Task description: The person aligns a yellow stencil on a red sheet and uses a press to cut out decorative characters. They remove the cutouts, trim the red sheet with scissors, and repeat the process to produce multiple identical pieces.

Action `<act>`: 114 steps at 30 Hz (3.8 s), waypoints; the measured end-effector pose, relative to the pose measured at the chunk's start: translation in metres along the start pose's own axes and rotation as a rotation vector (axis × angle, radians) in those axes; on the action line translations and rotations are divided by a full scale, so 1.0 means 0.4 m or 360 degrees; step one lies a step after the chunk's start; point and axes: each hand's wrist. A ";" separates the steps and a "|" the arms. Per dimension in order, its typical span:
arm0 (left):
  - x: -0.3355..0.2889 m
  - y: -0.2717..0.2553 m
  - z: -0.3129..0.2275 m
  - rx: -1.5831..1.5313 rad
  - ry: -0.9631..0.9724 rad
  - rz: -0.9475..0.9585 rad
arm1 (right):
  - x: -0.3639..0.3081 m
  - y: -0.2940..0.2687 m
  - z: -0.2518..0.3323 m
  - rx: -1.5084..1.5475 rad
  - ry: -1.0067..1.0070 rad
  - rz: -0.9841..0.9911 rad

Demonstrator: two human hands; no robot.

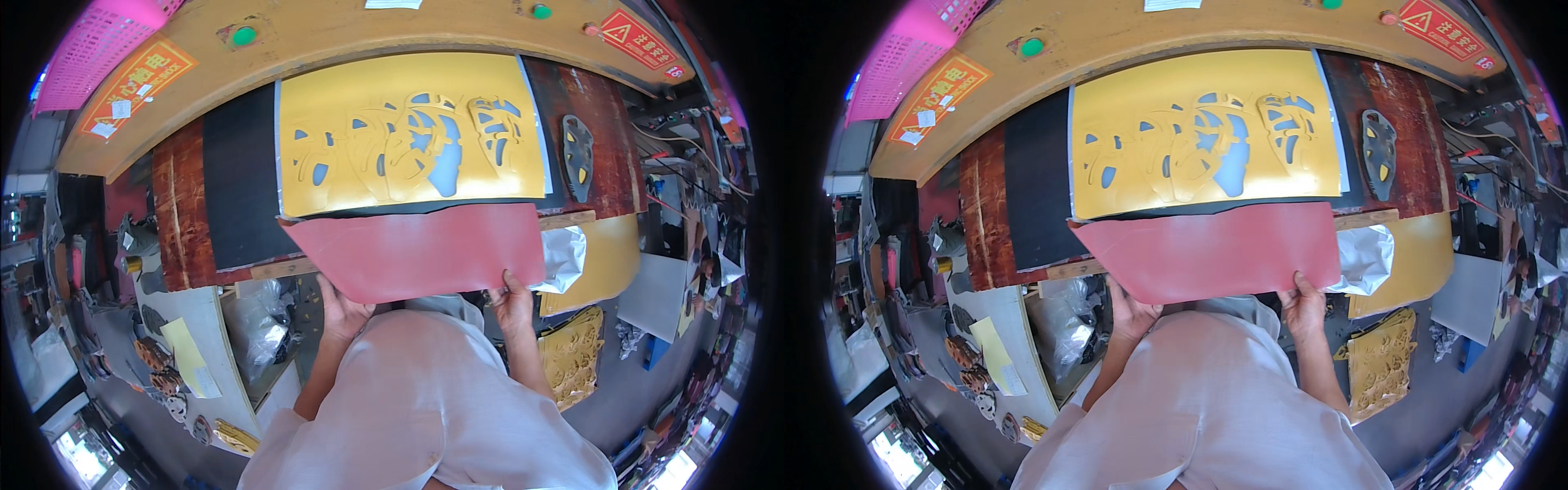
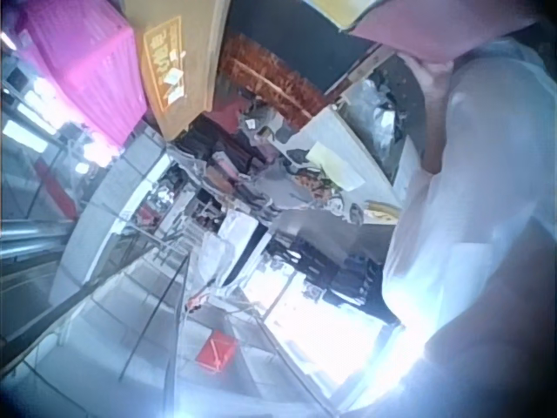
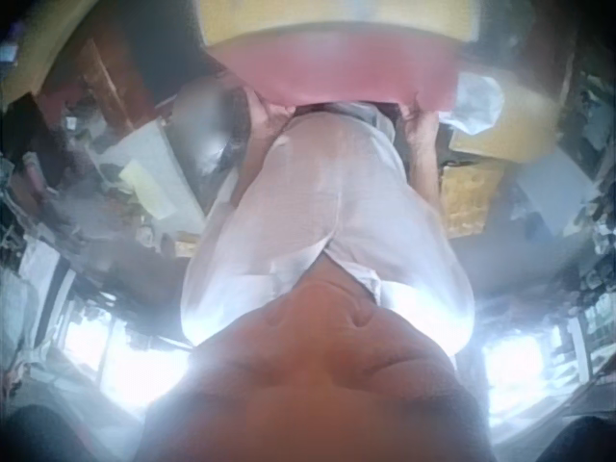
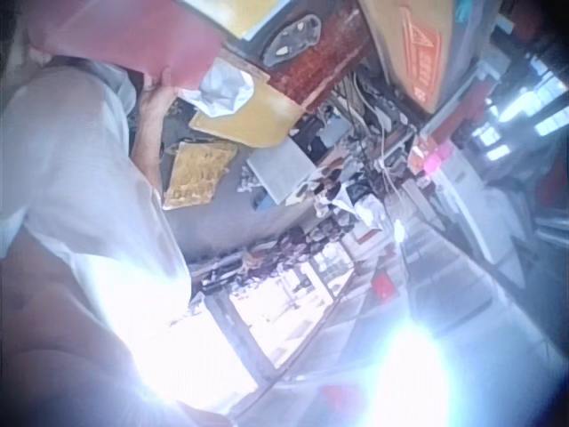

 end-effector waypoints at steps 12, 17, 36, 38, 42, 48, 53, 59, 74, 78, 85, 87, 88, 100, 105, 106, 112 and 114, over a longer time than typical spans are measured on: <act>-0.126 0.053 -0.068 0.0783 0.0532 -0.0785 | 0.034 -0.010 0.108 -0.0351 -0.0232 0.0073; -0.106 0.083 -0.090 0.0820 0.0604 -0.0898 | 0.084 0.006 0.111 -0.0404 -0.0277 -0.0057; 0.011 0.081 -0.498 0.1976 0.1120 -0.1866 | 0.362 0.061 0.388 -0.2378 -0.0208 0.0384; 0.066 0.102 -0.530 0.2055 0.1108 -0.1944 | 0.413 0.090 0.392 -0.2655 -0.0337 0.0490; 0.104 0.164 -0.531 0.2011 0.0969 -0.1952 | 0.452 0.144 0.402 -0.3279 -0.0640 0.0529; 0.154 0.275 -0.481 0.2059 0.0947 -0.2000 | 0.565 0.298 0.350 -0.2718 -0.0549 0.0540; 0.204 0.335 -0.453 0.2324 0.1074 -0.2079 | 0.582 0.340 0.297 -0.2510 -0.0532 0.0458; 0.213 0.361 -0.443 0.2528 0.0910 -0.2602 | 0.582 0.337 0.295 -0.2317 -0.0545 0.0428; 0.132 0.464 -0.442 0.2539 0.0780 -0.2477 | 0.526 0.409 0.400 -0.2607 -0.0465 0.0505; 0.161 0.444 -0.427 0.2527 0.0769 -0.2592 | 0.561 0.392 0.380 -0.2437 -0.0454 0.0559; 0.206 0.387 -0.440 0.2515 0.0835 -0.2527 | 0.609 0.354 0.342 -0.2331 -0.0322 0.0583; 0.215 0.371 -0.450 0.2540 0.0858 -0.2565 | 0.620 0.346 0.331 -0.2328 -0.0296 0.0578; 0.217 0.358 -0.453 0.2551 0.0851 -0.2596 | 0.622 0.341 0.328 -0.2301 -0.0316 0.0568; 0.116 0.200 -0.503 0.2069 0.0797 -0.2045 | 0.499 0.255 0.353 -0.2464 -0.0719 0.0226; 0.126 0.176 -0.475 0.1926 0.0974 -0.1839 | 0.455 0.160 0.370 -0.2445 -0.0881 0.0012; 0.132 0.169 -0.473 0.1915 0.1028 -0.1787 | 0.468 0.156 0.390 -0.2626 -0.0940 -0.0015; 0.155 0.128 -0.473 0.1934 0.1324 -0.1531 | 0.634 0.261 0.436 -0.2884 -0.1072 0.0040; 0.156 0.119 -0.470 0.1948 0.1305 -0.1579 | 0.674 0.295 0.418 -0.2931 -0.1002 -0.0046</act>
Point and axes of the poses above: each hand's wrist, its own x-axis towards the middle knuckle, its own y-axis out of the palm, z = x × y, and after that the axes turned 15 degrees about -y, right-handed
